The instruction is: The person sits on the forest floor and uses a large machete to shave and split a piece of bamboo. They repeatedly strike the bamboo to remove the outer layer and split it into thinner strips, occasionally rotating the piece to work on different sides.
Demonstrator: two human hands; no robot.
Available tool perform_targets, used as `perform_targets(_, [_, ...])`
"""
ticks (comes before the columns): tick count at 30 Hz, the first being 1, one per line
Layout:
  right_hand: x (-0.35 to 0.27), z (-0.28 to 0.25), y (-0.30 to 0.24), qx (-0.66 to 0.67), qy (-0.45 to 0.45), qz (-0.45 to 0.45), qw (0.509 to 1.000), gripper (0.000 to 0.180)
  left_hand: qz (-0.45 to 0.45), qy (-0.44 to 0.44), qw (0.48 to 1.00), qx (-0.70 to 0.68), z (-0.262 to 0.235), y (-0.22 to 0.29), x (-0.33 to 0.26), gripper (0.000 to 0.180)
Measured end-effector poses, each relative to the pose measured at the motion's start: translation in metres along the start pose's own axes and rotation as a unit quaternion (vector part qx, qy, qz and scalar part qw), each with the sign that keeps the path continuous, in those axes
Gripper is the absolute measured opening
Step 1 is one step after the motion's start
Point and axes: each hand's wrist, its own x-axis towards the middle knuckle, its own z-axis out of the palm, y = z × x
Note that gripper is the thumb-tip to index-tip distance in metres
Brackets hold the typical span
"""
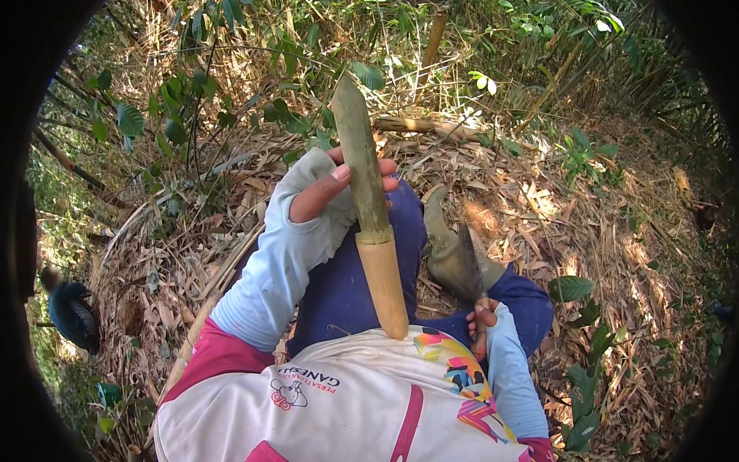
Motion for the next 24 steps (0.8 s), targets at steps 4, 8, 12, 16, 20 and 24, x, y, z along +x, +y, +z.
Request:
perform_targets(4, [-0.001,0.001,0.0,-0.003,0.001,-0.003,1.0,0.026,-0.003,0.003,1.0,0.0,-0.001,-0.003,-0.005,0.056])
perform_targets(8, [-0.003,0.005,-0.003,-0.008,0.007,0.004,1.0,0.028,-0.017,-0.002,1.0,0.017,-0.001,-0.003,-0.009,0.057])
perform_targets(12, [-0.001,0.002,-0.001,-0.022,0.011,0.0,1.0,0.028,-0.014,-0.021,0.998,0.053,0.004,-0.002,-0.012,0.06])
perform_targets(16, [-0.002,0.005,-0.001,-0.019,0.015,0.002,1.0,0.028,-0.01,-0.036,0.994,0.1,0.005,-0.003,-0.018,0.062])
perform_targets(20, [0.001,0.004,-0.001,-0.016,0.007,0.011,1.0,0.028,-0.015,-0.045,0.99,0.135,0.012,-0.002,-0.022,0.064])
perform_targets(24, [-0.004,0.007,-0.005,-0.009,0.011,0.012,1.0,0.029,-0.014,-0.078,0.99,0.121,0.015,-0.007,-0.022,0.07])
